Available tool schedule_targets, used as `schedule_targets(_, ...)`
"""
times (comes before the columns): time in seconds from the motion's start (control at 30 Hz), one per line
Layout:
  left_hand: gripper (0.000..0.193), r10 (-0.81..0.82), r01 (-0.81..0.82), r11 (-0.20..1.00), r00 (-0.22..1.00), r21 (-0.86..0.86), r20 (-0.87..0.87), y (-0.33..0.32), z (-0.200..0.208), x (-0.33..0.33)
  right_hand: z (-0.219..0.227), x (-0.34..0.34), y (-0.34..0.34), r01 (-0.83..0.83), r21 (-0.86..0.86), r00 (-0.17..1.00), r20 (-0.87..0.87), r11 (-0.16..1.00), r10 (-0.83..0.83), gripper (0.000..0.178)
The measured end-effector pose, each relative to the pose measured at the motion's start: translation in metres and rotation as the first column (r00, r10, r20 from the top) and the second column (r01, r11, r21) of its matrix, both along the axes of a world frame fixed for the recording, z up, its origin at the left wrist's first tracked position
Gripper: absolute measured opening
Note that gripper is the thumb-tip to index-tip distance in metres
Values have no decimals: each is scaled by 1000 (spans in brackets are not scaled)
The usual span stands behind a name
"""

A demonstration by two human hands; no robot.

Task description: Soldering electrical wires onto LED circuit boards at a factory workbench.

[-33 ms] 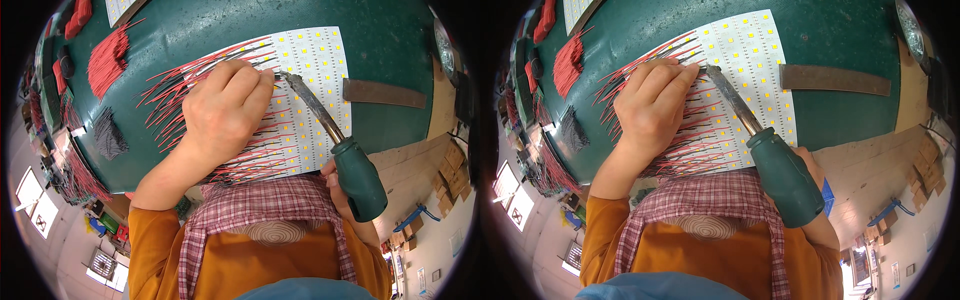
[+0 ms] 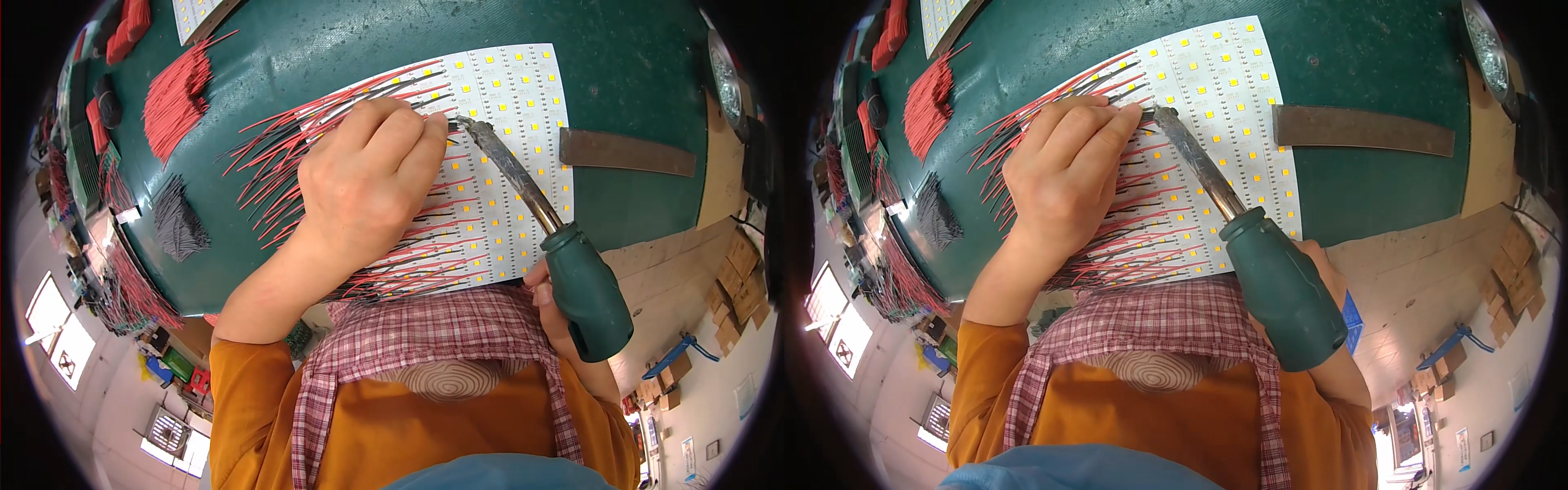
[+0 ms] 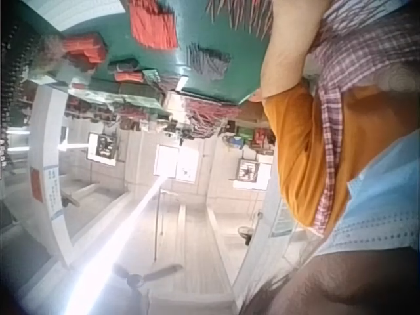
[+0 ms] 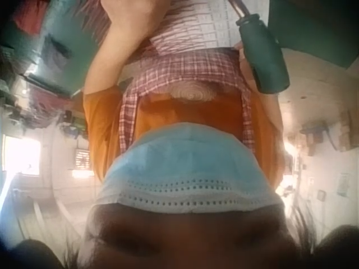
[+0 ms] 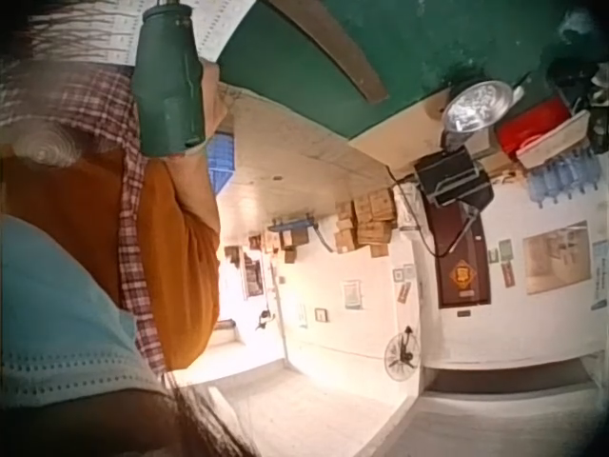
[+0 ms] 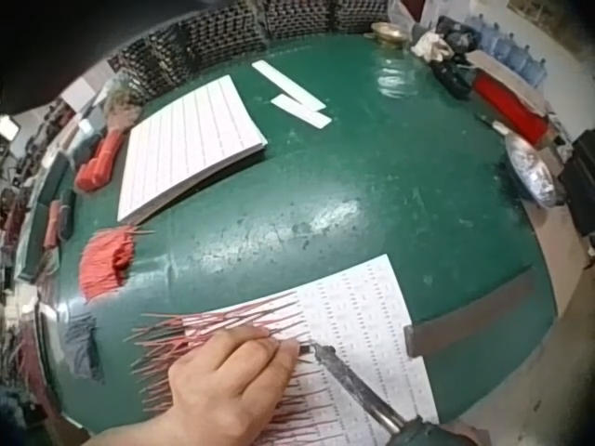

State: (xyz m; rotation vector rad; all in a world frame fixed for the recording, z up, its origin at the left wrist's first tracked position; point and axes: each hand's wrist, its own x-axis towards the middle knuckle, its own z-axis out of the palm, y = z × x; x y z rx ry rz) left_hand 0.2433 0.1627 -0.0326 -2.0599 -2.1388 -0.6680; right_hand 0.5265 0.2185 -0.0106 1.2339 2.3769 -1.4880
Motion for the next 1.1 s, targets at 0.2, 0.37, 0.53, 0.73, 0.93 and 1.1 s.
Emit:
schedule_targets(0.2, 22, -41, 58, 989, 991, 133, -125, 2, -11, -7, 9, -11, -4, 315, -438, 880, -198, 842, -432, 26)
schedule_targets(0.37, 21, -19, 28, 996, 994, 80, -109, 3, -9, -7, 0, -10, -4, 240, -259, 917, -256, 936, -306, 24)
schedule_targets(0.53, 24, -54, 41, 987, 995, 158, 82, 2, 1, -13, 1, -8, -4, 253, -295, 906, -263, 921, -333, 26)
schedule_targets(0.73, 26, -49, 51, 989, 999, 140, -23, -6, -12, 1, -2, -5, -9, 187, -261, 942, -224, 947, -248, 23)
schedule_targets(0.93, 25, -36, 45, 987, 998, 153, -59, -6, -16, 0, 1, -8, -2, 53, -124, 989, -129, 991, -70, 17)
schedule_targets(1.1, 26, -36, 47, 988, 996, 147, -77, -5, -14, 0, -4, -5, 2, -48, -27, 988, -148, 998, 43, 14)
